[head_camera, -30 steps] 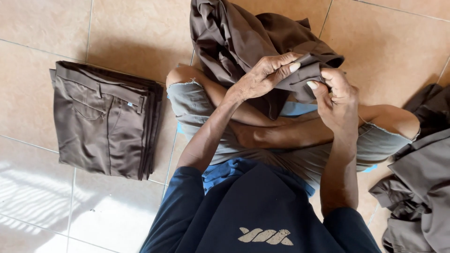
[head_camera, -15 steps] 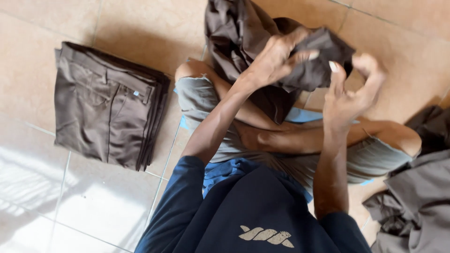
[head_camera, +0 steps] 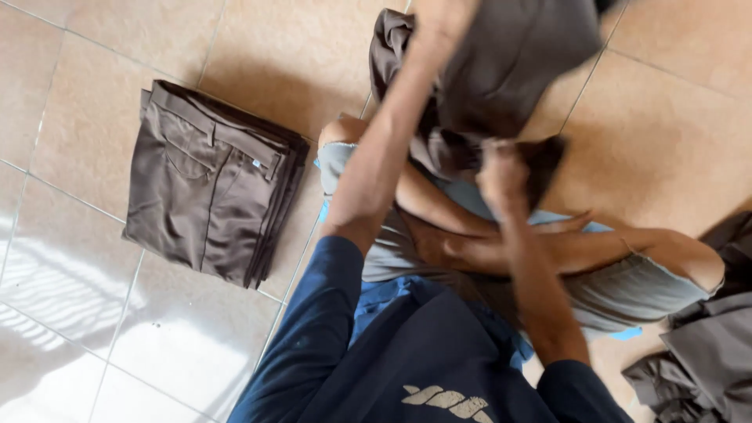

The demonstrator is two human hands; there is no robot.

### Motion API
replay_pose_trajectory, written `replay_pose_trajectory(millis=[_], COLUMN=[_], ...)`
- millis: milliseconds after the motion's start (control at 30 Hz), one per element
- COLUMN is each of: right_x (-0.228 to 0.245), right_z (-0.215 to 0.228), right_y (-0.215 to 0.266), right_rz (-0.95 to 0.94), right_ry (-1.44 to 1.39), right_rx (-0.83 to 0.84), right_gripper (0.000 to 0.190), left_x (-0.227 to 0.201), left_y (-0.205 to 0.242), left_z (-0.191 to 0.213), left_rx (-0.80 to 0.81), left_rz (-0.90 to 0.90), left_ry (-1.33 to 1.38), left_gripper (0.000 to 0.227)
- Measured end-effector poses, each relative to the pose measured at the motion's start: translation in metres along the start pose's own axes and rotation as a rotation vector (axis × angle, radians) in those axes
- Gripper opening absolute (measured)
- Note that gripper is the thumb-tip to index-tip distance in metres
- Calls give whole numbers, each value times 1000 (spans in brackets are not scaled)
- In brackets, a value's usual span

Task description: A person sitting on the floor is folding multiple pairs of brown trousers and stacking them.

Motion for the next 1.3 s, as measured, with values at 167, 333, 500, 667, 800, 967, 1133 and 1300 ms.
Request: replay_pose_trajectory(millis=[167, 333, 500, 667, 800, 967, 1133, 1300], right_x=[-290, -126, 97, -17, -258, -195, -65, -34], right_z=[37, 190, 100, -37, -19, 159, 165, 73], right_y=[2, 6, 0, 21, 45, 18, -30, -62], right_rz=[-319, -324, -4, 210, -67, -295, 40, 191], right_ry=[579, 149, -596, 26, 363, 429, -159, 222], right_rx=[-98, -143, 173, 237, 364, 661, 32, -20], right_gripper=[22, 47, 60, 58, 35, 42, 29, 78], left_x=[64, 73, 19, 35, 58, 127, 120, 148], left_y=[-8, 13, 4, -21, -27, 21, 38, 54], left_z=[79, 104, 89, 121, 150, 134, 152, 174], left_rx=[-113, -175, -122, -156, -198, -274, -243, -337], left_rz=[252, 482, 471, 359, 317, 704, 801, 934], left_ry=[107, 185, 445, 339, 296, 536, 500, 541], left_gripper=[26, 29, 22, 26, 28, 49, 61, 77])
Point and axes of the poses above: each hand's wrist, its own y-axis away from the middle knuckle, its own z-axis out of the back of the hand, x = y × z, the point moved 7 cm from there along -y, towards the middle knuckle, and after that the axes turned 3 degrees about x, right-handed, at the moved point
